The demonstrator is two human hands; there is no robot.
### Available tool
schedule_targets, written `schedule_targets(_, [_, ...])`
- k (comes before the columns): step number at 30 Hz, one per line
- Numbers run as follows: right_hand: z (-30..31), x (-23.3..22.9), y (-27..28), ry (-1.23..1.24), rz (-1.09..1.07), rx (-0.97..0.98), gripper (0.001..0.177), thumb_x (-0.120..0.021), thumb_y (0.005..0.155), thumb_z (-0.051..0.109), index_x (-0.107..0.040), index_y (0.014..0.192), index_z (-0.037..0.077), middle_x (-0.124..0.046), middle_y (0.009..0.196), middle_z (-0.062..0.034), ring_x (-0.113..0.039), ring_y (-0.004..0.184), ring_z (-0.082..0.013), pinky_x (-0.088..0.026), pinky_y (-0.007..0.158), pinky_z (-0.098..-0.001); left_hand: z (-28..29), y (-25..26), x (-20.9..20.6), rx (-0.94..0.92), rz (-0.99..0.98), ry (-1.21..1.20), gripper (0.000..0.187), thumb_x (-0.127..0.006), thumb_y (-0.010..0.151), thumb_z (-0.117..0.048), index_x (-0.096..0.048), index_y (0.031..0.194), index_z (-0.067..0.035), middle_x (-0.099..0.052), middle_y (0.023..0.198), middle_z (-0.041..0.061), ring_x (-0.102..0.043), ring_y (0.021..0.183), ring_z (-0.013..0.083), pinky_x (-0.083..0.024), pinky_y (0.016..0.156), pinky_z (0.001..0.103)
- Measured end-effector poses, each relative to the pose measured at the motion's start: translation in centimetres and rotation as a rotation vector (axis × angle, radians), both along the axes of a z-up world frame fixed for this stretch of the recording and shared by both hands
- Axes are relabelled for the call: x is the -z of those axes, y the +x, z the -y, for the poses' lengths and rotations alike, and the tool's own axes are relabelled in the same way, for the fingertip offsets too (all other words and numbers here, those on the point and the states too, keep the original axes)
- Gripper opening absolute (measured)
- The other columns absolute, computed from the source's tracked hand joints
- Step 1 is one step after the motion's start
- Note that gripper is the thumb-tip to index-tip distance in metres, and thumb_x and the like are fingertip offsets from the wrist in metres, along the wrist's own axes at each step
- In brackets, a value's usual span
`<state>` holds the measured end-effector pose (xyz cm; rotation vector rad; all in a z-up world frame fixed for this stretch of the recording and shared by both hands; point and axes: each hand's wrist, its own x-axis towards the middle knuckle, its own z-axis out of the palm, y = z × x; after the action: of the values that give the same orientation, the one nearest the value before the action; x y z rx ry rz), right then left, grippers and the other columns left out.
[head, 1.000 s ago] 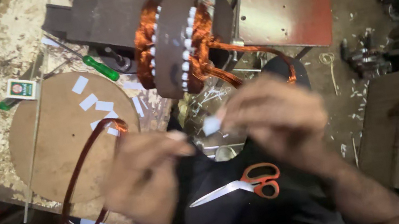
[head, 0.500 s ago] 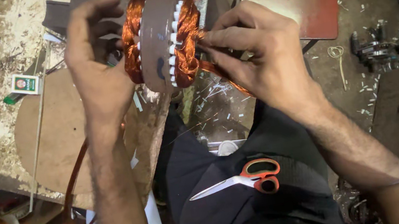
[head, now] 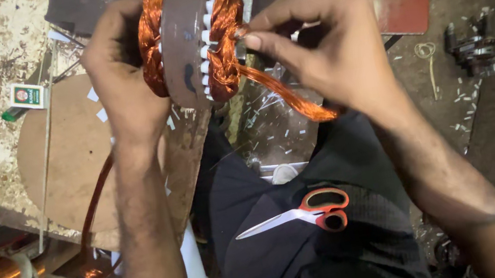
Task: The person winds copper wire around a motor stator, inserting white insulating strips between the coils. They repeatedly pull wire from a loop, wrap it around the stator slots, and use a screwdriver to adjust the placement.
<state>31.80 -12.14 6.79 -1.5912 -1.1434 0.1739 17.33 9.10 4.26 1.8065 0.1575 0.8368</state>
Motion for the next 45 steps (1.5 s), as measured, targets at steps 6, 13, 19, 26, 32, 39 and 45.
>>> schedule_targets(6, [-2.7,2.3,1.8,0.029,-0.221,-0.020,0.014,-0.087,0.096,0.004,-0.074,0.096,0.000,-0.075,0.091,-0.0013,-0.066,0.079,-0.0021,-0.054,0.071,-0.0189,2.7,-0.2,1.9,-0.261,0.117,0.037,0.025,-0.077,0.104,0.007,-0.062,0.123,0.003,-0.068,0.108,0.004,-0.067,0.099,0.0111,-0.056,0.089,0.023])
schedule_targets(13, [-3.1,2.3,2.4,0.110,-0.342,-0.132,0.027,-0.094,0.096,0.012,-0.070,0.088,0.003,-0.074,0.087,-0.0001,-0.061,0.074,-0.0006,-0.048,0.065,-0.0187,2.1,0.0,0.7,-0.213,0.045,-0.067,0.030,-0.069,0.106,0.009,-0.061,0.133,0.001,-0.070,0.122,0.013,-0.068,0.107,0.0167,-0.058,0.090,0.027])
schedule_targets(19, [3.0,1.0,3.4,-0.101,-0.193,0.122,0.027,-0.092,0.089,0.012,-0.068,0.081,0.001,-0.067,0.077,-0.0044,-0.056,0.065,-0.0045,-0.041,0.058,-0.0191,1.2,0.1,-2.5,0.022,-0.115,-0.420,0.053,-0.054,0.106,0.005,-0.039,0.156,-0.006,-0.050,0.159,0.018,-0.074,0.122,0.0248,-0.064,0.091,0.035])
schedule_targets(26, [5.3,3.8,2.5,0.103,-0.458,0.052,0.022,-0.089,0.102,0.002,-0.068,0.094,-0.003,-0.076,0.093,-0.0104,-0.074,0.084,-0.0096,-0.062,0.079,-0.0216,-2.2,-0.2,0.5,0.190,-0.173,-0.506,0.068,-0.053,0.114,0.005,-0.017,0.168,-0.014,-0.051,0.158,0.022,-0.073,0.108,0.0253,-0.066,0.079,0.032])
schedule_targets(32, [9.0,3.8,2.4,-0.033,-0.556,0.008,0.043,-0.060,0.100,0.024,-0.056,0.137,0.001,-0.072,0.114,-0.0093,-0.070,0.108,-0.0119,-0.057,0.099,-0.0252,2.6,-1.6,4.5,-0.233,-0.048,-0.311,0.050,-0.053,0.117,0.003,-0.033,0.163,-0.004,-0.056,0.145,0.019,-0.065,0.124,0.0246,-0.059,0.104,0.039])
schedule_targets(39, [13.1,7.5,-1.6,-0.113,-0.571,0.137,0.032,-0.066,0.104,0.013,-0.063,0.131,-0.004,-0.072,0.120,-0.0129,-0.070,0.100,-0.0158,-0.058,0.085,-0.0288,14.3,-2.5,5.5,0.101,0.082,-0.725,0.052,-0.060,0.103,-0.003,-0.041,0.151,0.000,-0.060,0.132,0.013,-0.060,0.117,0.0203,-0.052,0.106,0.037])
schedule_targets(45, [13.7,6.7,-3.1,-0.314,-0.218,0.291,0.009,-0.073,0.096,0.002,-0.074,0.104,-0.002,-0.073,0.095,-0.0076,-0.066,0.083,-0.0104,-0.054,0.073,-0.0255,18.1,-1.1,5.2,0.374,-0.129,-0.523,0.031,-0.068,0.105,0.001,-0.055,0.133,0.001,-0.066,0.131,0.018,-0.061,0.129,0.0215,-0.050,0.116,0.039])
